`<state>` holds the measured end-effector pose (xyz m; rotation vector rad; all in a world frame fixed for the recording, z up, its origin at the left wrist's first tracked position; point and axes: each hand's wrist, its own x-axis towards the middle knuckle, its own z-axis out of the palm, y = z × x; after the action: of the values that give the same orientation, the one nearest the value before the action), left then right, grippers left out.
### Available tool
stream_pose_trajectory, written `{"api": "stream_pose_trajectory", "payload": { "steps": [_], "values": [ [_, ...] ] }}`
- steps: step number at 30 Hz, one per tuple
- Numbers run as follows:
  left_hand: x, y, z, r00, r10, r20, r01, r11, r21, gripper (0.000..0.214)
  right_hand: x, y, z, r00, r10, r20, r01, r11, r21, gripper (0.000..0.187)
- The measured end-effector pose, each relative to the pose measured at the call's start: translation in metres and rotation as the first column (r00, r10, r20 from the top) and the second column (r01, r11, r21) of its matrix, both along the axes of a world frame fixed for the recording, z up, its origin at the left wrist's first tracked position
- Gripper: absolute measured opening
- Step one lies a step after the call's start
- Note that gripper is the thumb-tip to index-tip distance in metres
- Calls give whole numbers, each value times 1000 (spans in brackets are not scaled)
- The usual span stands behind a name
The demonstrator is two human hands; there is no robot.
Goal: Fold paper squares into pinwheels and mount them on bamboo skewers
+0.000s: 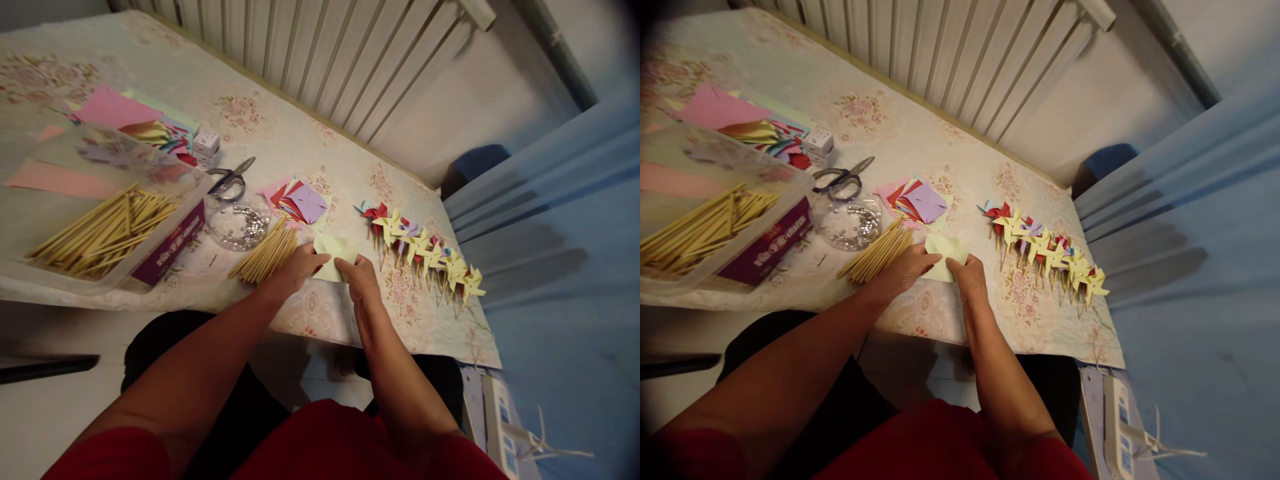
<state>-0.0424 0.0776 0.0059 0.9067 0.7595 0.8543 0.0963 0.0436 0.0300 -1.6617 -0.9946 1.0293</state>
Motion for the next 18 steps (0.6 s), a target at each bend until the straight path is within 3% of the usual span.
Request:
{"api": "stream_pose_trajectory", "payload": {
  "steps": [9,18],
  "values": [
    [0,-2,3,991,-16,136,23,998,-54,35,3,2,-8,1000,1,10,-1,1000,11,27],
    [-1,1,2,984,-34,177,38,999,-19,37,6,-12,6,992,32,-118,-27,999,41,30]
  ]
}}
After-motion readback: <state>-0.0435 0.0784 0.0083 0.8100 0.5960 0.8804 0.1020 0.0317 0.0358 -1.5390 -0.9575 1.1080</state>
